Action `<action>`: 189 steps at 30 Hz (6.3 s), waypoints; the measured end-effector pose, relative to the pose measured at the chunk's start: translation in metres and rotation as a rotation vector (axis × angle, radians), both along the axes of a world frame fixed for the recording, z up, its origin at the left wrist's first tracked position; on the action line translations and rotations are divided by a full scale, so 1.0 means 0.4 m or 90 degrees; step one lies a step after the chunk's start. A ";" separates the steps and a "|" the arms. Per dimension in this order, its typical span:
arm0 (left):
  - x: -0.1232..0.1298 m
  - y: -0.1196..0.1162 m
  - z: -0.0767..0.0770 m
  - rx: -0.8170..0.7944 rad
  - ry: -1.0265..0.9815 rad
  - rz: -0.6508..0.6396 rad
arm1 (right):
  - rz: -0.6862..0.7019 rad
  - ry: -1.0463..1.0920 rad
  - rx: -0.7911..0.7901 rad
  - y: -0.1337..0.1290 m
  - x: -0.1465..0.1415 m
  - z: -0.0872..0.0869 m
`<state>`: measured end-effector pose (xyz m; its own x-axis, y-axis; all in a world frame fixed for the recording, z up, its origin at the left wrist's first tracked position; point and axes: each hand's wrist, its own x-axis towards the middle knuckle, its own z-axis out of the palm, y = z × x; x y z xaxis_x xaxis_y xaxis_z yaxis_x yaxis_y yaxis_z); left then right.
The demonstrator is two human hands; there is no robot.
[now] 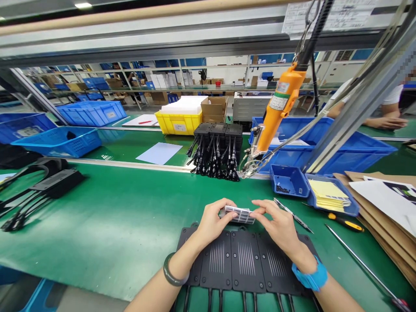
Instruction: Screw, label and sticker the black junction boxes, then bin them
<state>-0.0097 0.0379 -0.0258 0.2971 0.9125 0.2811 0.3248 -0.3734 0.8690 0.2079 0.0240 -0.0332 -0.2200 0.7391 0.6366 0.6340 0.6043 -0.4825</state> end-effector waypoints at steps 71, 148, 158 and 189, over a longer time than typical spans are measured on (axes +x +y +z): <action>-0.007 0.016 -0.025 -0.065 -0.004 0.012 | 0.098 -0.004 0.017 -0.017 0.004 0.014; 0.014 -0.440 -0.082 0.281 0.427 0.010 | 0.042 0.151 -0.497 -0.284 -0.058 -0.041; 0.012 -0.441 -0.092 0.299 0.425 0.018 | 0.052 0.113 -0.479 -0.283 -0.058 -0.036; 0.059 -0.441 -0.078 0.270 0.531 0.042 | -0.056 0.228 -0.459 -0.274 0.019 0.009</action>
<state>0.0138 -0.1385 -0.0568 0.5043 0.8045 0.3137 0.8133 -0.5646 0.1407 0.2155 -0.0856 -0.0297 -0.0157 0.9997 0.0174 0.3983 0.0223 -0.9170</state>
